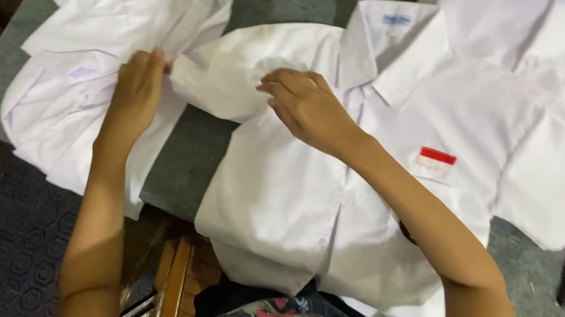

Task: The person adjusts the collar of a white short-sleeved shirt laid flat on a table, then proceeds to fasten the buttons down the front placket one by one. The shirt features a school emblem and a small flag patch on the chest pocket.

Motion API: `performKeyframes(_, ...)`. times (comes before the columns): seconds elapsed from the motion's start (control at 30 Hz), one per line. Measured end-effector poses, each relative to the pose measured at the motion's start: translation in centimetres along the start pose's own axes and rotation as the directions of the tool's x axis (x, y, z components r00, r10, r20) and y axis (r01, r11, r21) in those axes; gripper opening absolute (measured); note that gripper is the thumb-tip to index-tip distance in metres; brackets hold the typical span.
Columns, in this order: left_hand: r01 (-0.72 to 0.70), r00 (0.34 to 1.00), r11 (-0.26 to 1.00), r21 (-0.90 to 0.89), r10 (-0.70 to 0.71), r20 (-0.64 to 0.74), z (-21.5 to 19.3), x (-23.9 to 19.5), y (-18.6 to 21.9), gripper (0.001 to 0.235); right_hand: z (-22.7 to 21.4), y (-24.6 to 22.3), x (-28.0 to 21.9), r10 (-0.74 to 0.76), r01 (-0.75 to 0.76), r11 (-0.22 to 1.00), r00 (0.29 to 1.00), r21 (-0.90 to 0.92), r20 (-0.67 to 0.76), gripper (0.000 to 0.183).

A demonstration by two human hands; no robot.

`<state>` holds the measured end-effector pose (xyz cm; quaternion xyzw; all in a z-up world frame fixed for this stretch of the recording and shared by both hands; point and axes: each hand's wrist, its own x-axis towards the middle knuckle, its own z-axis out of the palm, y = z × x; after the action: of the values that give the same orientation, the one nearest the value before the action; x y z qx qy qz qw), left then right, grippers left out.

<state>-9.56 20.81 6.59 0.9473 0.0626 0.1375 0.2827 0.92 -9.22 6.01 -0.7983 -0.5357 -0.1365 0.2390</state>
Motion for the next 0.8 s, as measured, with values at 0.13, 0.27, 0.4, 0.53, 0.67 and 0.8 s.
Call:
performKeyframes(0.13, -0.443, 0.854, 0.626, 0.642, 0.513, 0.088, 2.4, -0.9, -6.7, 0.022, 3.4, 0.0, 5.6, 0.009, -0.011, 0.994, 1.000, 0.109, 0.021, 0.023)
performKeyframes(0.27, -0.227, 0.956, 0.928, -0.296, 0.270, 0.112, -1.9, -1.9, 2.6, 0.026, 6.6, 0.8, 10.6, 0.143, -0.161, 0.975, 0.982, 0.153, 0.123, 0.031)
performKeyframes(0.4, 0.037, 0.963, 0.902, -0.430, 0.083, 0.257, -2.6, -2.0, 3.7, 0.037, 9.4, 3.0, 13.2, 0.282, -0.281, 0.959, 0.926, -0.043, 0.249, 0.034)
performKeyframes(0.53, 0.051, 0.956, 0.917, -0.395, 0.070, 0.286, -2.9, -1.8, 3.3, 0.043, 7.7, 2.8, 14.1, 0.245, -0.338, 0.931, 0.861, 0.141, 0.446, 0.042)
performKeyframes(0.67, 0.264, 0.865, 0.897, -0.355, -0.058, 0.499, -1.2, -1.2, -0.2, 0.044, 9.5, 5.1, 14.2, 0.229, -0.315, 0.883, 0.936, 0.348, 0.267, 0.015)
performKeyframes(0.8, 0.414, 0.803, 0.860, -0.297, -0.192, 0.565, -0.7, -0.8, -0.6, 0.049, 11.7, 6.7, 13.8, 0.270, -0.261, 0.818, 0.961, 0.512, 0.059, 0.006)
